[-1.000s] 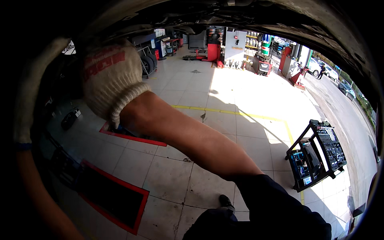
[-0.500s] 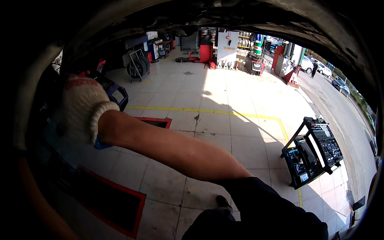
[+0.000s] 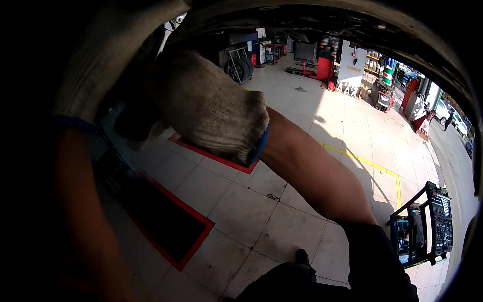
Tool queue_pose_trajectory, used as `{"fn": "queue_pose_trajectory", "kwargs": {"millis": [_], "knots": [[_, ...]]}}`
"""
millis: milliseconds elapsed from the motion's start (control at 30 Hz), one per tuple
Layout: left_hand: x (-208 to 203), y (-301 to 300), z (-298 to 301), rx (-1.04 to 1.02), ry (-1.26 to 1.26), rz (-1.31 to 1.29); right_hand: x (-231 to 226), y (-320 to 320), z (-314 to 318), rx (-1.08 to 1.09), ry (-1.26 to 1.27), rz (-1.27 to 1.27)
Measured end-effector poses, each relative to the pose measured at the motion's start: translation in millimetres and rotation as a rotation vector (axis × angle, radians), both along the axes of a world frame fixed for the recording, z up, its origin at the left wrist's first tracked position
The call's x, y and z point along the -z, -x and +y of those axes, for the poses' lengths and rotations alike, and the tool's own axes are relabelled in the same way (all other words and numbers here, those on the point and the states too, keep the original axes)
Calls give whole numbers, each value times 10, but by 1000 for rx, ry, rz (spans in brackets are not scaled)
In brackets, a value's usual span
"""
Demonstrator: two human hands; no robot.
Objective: The person retrieves a socket wrench from a toolbox and uses it to loosen and remove a bolt from the underside of a vehicle raised on a lift. The person then removes the bolt by hand.
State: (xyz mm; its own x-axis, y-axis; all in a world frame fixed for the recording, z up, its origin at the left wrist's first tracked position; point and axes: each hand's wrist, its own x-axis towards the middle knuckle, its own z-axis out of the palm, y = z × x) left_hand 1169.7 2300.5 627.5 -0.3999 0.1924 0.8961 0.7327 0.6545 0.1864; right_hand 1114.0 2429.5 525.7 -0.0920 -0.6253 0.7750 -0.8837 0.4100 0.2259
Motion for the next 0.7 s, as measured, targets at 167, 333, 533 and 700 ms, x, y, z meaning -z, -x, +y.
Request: {"fn": "queue_pose_trajectory", "kwargs": {"millis": [167,333,533,700], "knots": [[37,54,-16,-29,-6,70,-120,237,555,546,-56,173],[73,307,65,-32,-23,132,4,53,14,-74,46,-22],[22,335,-1,-96,-75,130,-157,418,482,516,15,166],[-198,-185,368,13,-104,-123,103,386,-27,445,-156,109]]}}
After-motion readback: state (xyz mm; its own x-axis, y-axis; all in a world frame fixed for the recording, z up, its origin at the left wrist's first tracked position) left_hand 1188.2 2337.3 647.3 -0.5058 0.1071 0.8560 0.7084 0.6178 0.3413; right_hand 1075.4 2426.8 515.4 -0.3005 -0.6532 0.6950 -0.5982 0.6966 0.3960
